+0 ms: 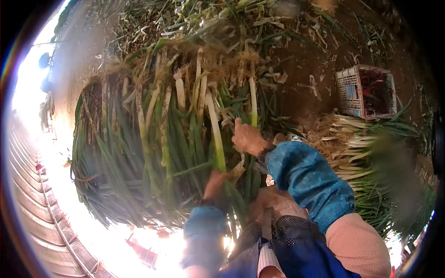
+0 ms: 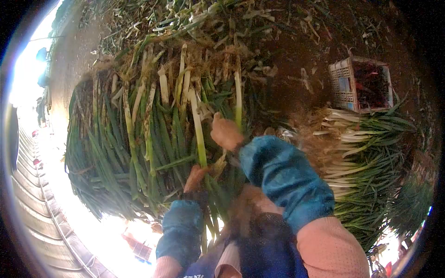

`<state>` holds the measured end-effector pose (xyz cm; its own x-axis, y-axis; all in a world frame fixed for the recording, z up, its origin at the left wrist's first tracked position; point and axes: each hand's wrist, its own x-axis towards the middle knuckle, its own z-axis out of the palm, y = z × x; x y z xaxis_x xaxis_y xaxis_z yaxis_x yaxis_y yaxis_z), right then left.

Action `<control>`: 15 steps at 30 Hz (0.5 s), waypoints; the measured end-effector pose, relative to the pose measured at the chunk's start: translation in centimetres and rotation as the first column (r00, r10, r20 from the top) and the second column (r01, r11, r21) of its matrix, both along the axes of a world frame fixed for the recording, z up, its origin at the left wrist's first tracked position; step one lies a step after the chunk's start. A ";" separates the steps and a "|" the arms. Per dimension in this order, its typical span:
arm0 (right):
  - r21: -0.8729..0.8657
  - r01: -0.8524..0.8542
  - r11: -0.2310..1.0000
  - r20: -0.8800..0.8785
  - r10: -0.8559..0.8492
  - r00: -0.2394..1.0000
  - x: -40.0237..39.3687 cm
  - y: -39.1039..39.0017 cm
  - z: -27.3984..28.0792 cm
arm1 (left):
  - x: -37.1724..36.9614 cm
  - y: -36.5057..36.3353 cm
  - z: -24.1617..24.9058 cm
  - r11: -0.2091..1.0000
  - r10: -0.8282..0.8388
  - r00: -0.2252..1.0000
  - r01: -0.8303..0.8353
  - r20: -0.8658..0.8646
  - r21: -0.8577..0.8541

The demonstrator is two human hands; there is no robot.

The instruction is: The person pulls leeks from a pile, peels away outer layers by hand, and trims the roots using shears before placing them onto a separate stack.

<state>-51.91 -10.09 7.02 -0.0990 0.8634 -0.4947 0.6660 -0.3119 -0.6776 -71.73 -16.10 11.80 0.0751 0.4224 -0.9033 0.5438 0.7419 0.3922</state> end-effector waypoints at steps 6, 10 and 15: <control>-0.021 -0.197 0.980 -0.063 0.196 0.979 0.4 -8.0 6.0 | -1.1 -2.1 -4.1 0.898 -0.299 0.953 0.266 0.041 0.350; -0.132 -0.007 0.991 0.077 0.017 0.997 2.5 -7.9 -0.6 | 2.7 -1.7 -8.1 0.841 -0.410 0.887 0.457 -0.210 0.289; 0.000 0.006 1.000 0.079 -0.006 0.997 2.4 -8.8 1.1 | 4.5 3.7 -10.0 0.404 -0.284 0.726 0.683 -0.626 0.608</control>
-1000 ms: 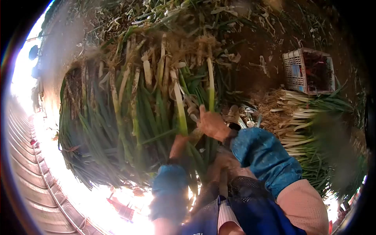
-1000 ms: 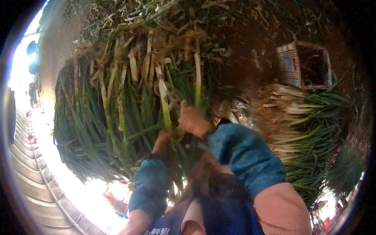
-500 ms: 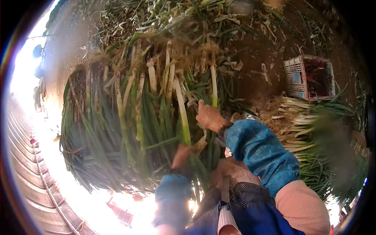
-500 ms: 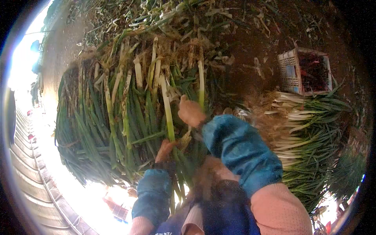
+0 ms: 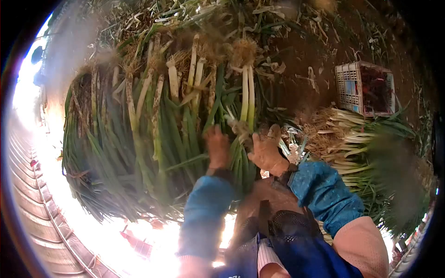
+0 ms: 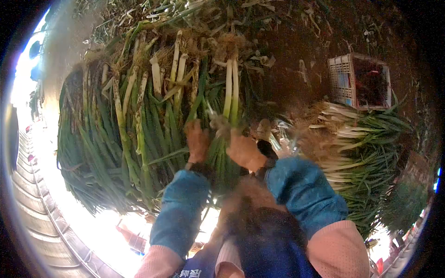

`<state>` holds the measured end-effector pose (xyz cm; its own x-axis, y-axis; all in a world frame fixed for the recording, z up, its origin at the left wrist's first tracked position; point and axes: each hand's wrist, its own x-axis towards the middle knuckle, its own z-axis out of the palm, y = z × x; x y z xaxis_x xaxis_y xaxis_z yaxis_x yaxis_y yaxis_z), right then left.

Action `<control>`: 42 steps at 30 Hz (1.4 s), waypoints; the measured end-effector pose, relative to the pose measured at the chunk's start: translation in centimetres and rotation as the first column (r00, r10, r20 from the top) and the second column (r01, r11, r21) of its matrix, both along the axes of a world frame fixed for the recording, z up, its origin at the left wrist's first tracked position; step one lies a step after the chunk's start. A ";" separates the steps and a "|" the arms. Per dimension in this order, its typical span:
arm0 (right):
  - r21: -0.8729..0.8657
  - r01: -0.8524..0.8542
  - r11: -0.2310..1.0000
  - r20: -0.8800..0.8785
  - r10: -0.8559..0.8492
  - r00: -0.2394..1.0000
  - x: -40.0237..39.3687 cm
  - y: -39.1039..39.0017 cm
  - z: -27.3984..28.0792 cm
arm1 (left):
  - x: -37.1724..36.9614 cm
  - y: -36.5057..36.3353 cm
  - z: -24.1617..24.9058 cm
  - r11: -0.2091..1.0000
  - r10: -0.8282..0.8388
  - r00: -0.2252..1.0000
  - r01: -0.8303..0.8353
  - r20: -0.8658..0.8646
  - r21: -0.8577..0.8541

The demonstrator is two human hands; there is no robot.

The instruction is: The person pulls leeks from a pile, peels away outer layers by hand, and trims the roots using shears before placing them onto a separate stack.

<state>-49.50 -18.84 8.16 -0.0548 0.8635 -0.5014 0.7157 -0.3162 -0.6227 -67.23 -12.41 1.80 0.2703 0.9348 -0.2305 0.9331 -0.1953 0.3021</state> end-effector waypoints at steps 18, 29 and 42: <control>-0.359 -0.132 0.924 -0.269 0.033 0.962 -1.7 -4.0 7.3 | -3.3 2.2 1.1 0.760 0.296 0.935 -0.354 -0.194 -0.545; -0.139 -0.032 0.990 -0.123 0.014 0.992 -2.9 -2.1 4.6 | -5.2 0.5 6.7 0.377 0.807 0.571 -0.300 0.152 -0.876; -0.007 -0.005 1.000 -0.030 0.005 1.000 -5.4 2.4 0.1 | -7.3 -2.5 7.4 0.252 0.927 0.353 -0.332 0.128 -0.909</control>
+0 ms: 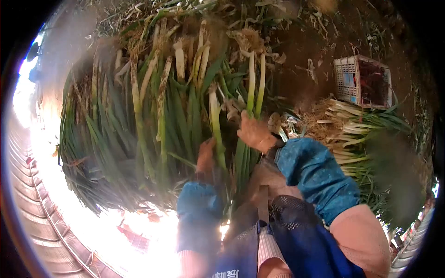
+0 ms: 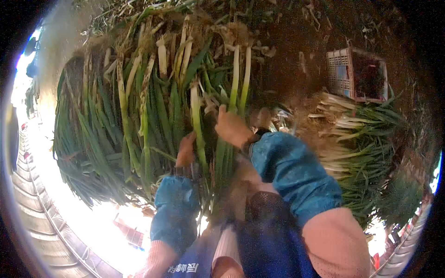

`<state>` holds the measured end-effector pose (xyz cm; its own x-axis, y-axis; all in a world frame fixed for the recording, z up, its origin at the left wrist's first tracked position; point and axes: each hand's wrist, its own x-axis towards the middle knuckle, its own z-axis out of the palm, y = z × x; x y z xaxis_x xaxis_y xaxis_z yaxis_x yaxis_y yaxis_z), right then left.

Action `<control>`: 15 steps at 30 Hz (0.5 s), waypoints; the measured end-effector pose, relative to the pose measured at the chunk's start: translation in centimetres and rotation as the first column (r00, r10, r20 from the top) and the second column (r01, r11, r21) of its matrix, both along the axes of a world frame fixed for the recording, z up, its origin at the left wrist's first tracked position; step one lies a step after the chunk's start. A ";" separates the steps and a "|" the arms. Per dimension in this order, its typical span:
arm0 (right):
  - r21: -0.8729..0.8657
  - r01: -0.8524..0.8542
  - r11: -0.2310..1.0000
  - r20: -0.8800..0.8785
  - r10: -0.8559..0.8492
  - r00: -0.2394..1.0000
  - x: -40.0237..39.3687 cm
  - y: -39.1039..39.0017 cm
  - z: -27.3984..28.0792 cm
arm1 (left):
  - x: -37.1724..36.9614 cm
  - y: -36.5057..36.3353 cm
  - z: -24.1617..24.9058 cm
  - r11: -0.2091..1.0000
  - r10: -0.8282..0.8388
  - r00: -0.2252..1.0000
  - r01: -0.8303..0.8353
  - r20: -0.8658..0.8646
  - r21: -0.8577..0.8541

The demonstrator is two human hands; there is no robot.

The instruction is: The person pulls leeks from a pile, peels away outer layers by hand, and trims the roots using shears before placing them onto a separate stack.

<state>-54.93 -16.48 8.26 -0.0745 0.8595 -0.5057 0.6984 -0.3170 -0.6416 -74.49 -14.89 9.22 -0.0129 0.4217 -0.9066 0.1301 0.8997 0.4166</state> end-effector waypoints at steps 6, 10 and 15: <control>-0.419 -0.113 0.901 -0.101 0.078 0.992 1.5 -4.9 12.8 | -2.4 -0.9 -3.6 1.000 -0.003 0.975 -0.003 0.222 0.030; -0.040 -0.309 0.950 -0.008 0.309 0.951 1.6 -11.1 11.9 | -2.3 -1.2 -3.0 0.997 0.075 0.949 -0.080 0.306 0.001; -0.004 -0.347 0.938 0.000 0.347 0.938 0.9 -10.9 13.3 | -2.9 -1.5 -4.4 0.981 0.192 0.900 -0.188 0.392 -0.050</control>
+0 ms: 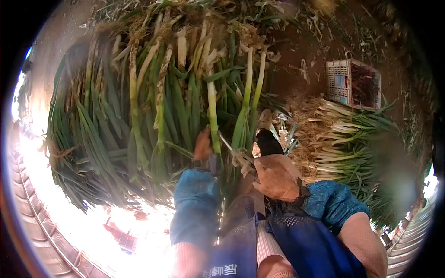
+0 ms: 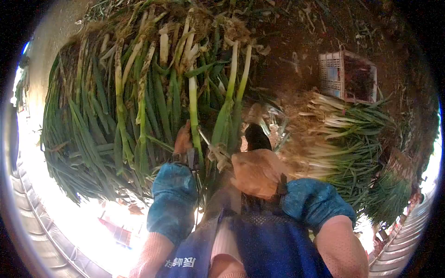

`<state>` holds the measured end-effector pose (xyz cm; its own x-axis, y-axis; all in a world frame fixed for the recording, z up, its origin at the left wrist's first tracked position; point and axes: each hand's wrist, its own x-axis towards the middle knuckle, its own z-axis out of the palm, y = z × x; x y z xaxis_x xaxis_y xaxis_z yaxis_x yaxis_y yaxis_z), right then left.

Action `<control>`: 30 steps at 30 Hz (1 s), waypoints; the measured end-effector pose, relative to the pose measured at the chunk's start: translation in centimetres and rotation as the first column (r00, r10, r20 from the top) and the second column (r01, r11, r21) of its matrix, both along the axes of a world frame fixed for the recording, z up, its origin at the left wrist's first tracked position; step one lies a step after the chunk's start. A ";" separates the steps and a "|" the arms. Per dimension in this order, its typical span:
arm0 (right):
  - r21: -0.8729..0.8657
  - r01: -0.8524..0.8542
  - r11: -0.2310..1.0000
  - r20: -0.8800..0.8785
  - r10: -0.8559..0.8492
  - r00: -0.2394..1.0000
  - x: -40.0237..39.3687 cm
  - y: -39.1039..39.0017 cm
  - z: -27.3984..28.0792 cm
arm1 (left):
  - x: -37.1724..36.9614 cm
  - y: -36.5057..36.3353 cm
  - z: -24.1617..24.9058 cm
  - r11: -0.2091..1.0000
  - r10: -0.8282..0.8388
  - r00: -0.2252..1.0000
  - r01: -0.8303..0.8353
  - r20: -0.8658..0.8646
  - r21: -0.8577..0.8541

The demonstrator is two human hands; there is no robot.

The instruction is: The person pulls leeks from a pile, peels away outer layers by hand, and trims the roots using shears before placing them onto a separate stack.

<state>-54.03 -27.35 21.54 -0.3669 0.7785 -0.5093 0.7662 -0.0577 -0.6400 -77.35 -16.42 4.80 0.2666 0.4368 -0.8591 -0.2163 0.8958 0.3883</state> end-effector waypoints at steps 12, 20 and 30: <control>-0.053 0.024 0.998 0.010 -0.024 1.000 -1.2 0.0 -0.6 | -0.9 -0.5 -1.2 0.998 0.064 0.989 -0.062 0.135 -0.021; -0.052 -0.001 0.999 0.031 0.003 1.000 -1.6 1.0 -0.4 | -3.3 -2.3 -6.0 0.515 -0.408 0.799 0.601 -0.441 0.611; -0.162 0.220 0.962 0.144 -0.197 0.970 -3.2 6.4 -6.9 | -1.4 -0.5 -2.9 0.819 -0.400 0.887 0.459 -0.231 0.345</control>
